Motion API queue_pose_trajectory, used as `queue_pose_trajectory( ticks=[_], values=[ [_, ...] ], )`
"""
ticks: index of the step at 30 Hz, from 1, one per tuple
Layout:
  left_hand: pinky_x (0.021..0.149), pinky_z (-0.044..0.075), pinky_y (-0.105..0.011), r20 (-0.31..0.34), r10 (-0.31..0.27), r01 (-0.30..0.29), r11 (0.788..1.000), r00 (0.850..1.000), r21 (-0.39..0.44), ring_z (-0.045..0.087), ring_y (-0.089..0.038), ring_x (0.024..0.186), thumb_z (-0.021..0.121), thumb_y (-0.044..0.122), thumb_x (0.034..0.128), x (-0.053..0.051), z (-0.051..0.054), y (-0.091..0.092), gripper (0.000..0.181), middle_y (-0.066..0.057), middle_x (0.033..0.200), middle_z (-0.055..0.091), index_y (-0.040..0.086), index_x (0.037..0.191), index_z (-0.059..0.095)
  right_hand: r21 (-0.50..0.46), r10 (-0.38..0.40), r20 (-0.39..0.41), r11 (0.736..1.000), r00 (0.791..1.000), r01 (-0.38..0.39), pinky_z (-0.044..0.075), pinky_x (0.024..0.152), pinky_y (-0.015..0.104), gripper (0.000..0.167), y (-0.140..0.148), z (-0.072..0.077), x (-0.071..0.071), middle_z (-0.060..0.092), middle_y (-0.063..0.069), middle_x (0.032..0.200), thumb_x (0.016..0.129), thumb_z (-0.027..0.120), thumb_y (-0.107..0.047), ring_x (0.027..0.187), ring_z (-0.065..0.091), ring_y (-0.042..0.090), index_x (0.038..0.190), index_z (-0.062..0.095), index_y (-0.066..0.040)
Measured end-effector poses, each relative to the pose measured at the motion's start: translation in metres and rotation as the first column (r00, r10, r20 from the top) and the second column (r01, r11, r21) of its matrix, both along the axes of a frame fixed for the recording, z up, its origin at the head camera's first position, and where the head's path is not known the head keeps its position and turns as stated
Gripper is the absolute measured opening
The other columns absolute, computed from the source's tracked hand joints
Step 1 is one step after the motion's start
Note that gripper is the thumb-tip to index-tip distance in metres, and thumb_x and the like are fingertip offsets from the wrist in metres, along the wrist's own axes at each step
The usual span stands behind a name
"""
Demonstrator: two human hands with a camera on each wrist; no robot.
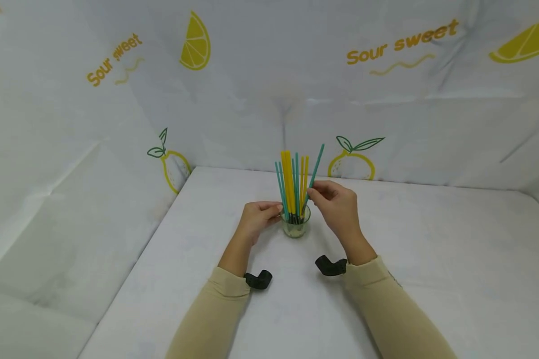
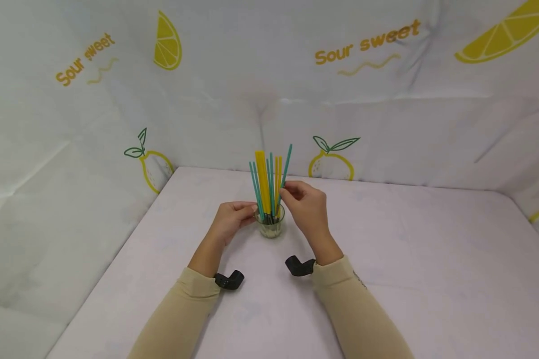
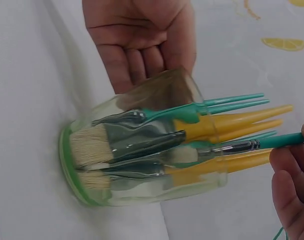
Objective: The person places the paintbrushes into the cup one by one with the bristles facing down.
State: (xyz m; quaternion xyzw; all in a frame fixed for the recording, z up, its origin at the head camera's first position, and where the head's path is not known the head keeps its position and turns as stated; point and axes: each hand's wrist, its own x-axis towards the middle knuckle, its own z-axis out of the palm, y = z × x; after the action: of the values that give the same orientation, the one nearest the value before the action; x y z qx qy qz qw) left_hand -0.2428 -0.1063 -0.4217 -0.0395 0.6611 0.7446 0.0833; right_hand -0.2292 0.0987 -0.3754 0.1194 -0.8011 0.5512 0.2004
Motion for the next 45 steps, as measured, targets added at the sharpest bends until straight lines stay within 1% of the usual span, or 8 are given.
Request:
queue_pose_trajectory(
  ticks=[4,9,11,15,19,27,35,45],
  values=[
    [0.086,0.060,-0.033,0.002,0.005,-0.005,1.000,1.000,0.005,0.071,-0.016,0.090,0.068,0.005,0.0911,0.001,0.000,0.000,0.023,-0.019,0.111,0.071,-0.009,0.109,0.070,0.101,-0.016,-0.002,0.995,1.000,0.016,0.055,0.062,0.017,0.021,-0.006,-0.008,-0.001,0.074,0.005,0.088,0.090,0.073,-0.021,0.074,0.068,0.013,0.102,0.075,-0.005],
    [0.086,0.060,-0.034,-0.011,0.004,-0.004,1.000,1.000,0.005,0.071,-0.016,0.091,0.068,0.006,0.0914,0.002,0.000,0.000,0.024,-0.019,0.111,0.071,-0.009,0.109,0.070,0.178,-0.021,-0.014,0.984,1.000,0.023,0.054,0.059,0.022,0.021,-0.012,-0.019,-0.002,0.075,0.005,0.086,0.088,0.075,-0.021,0.072,0.066,0.015,0.101,0.075,-0.005],
    [0.086,0.060,-0.034,-0.010,0.004,-0.004,1.000,1.000,0.002,0.071,-0.016,0.091,0.068,0.006,0.0916,0.001,0.000,0.000,0.024,-0.019,0.111,0.072,-0.009,0.109,0.070,0.206,-0.021,-0.032,0.978,0.999,0.027,0.055,0.061,0.023,0.022,-0.014,-0.023,-0.003,0.075,0.005,0.085,0.088,0.075,-0.020,0.071,0.066,0.014,0.102,0.075,-0.004],
    [0.086,0.060,-0.033,-0.008,0.002,-0.002,1.000,1.000,-0.001,0.071,-0.016,0.091,0.068,0.007,0.0914,0.001,0.000,0.001,0.024,-0.018,0.110,0.072,-0.009,0.109,0.071,0.240,-0.024,-0.096,0.970,0.995,0.047,0.058,0.062,0.028,0.021,-0.017,-0.027,-0.003,0.074,0.007,0.084,0.087,0.076,-0.016,0.071,0.067,0.016,0.102,0.074,-0.002],
    [0.085,0.060,-0.033,-0.014,0.003,-0.003,1.000,1.000,-0.002,0.071,-0.015,0.090,0.069,0.007,0.0910,0.000,0.000,0.001,0.024,-0.019,0.109,0.072,-0.009,0.109,0.071,0.255,-0.036,-0.134,0.964,0.990,0.069,0.059,0.062,0.032,0.022,-0.020,-0.029,-0.003,0.074,0.008,0.083,0.085,0.077,-0.014,0.071,0.068,0.018,0.102,0.073,-0.001],
    [0.085,0.060,-0.033,-0.019,0.007,-0.007,1.000,1.000,-0.011,0.071,-0.015,0.089,0.067,0.005,0.0915,0.000,0.002,0.001,0.023,-0.019,0.109,0.072,-0.010,0.109,0.071,0.261,-0.042,-0.116,0.963,0.992,0.072,0.059,0.062,0.032,0.022,-0.023,-0.031,-0.003,0.074,0.009,0.084,0.084,0.079,-0.013,0.072,0.067,0.018,0.101,0.073,-0.001],
    [0.085,0.060,-0.033,-0.012,0.011,-0.011,1.000,1.000,-0.022,0.071,-0.015,0.090,0.068,0.007,0.0915,0.001,0.001,0.000,0.023,-0.018,0.109,0.072,-0.008,0.108,0.071,0.281,-0.053,-0.137,0.955,0.989,0.090,0.058,0.062,0.031,0.025,-0.025,-0.035,-0.002,0.072,0.008,0.085,0.083,0.080,-0.014,0.073,0.066,0.018,0.104,0.072,-0.001],
    [0.085,0.060,-0.035,-0.013,0.010,-0.010,1.000,1.000,-0.022,0.071,-0.016,0.090,0.069,0.009,0.0910,0.001,0.002,0.000,0.024,-0.018,0.109,0.072,-0.008,0.108,0.071,0.261,-0.054,-0.154,0.961,0.987,0.094,0.059,0.064,0.031,0.025,-0.022,-0.034,-0.002,0.071,0.007,0.084,0.082,0.080,-0.014,0.072,0.066,0.016,0.102,0.072,-0.002]
  ],
)
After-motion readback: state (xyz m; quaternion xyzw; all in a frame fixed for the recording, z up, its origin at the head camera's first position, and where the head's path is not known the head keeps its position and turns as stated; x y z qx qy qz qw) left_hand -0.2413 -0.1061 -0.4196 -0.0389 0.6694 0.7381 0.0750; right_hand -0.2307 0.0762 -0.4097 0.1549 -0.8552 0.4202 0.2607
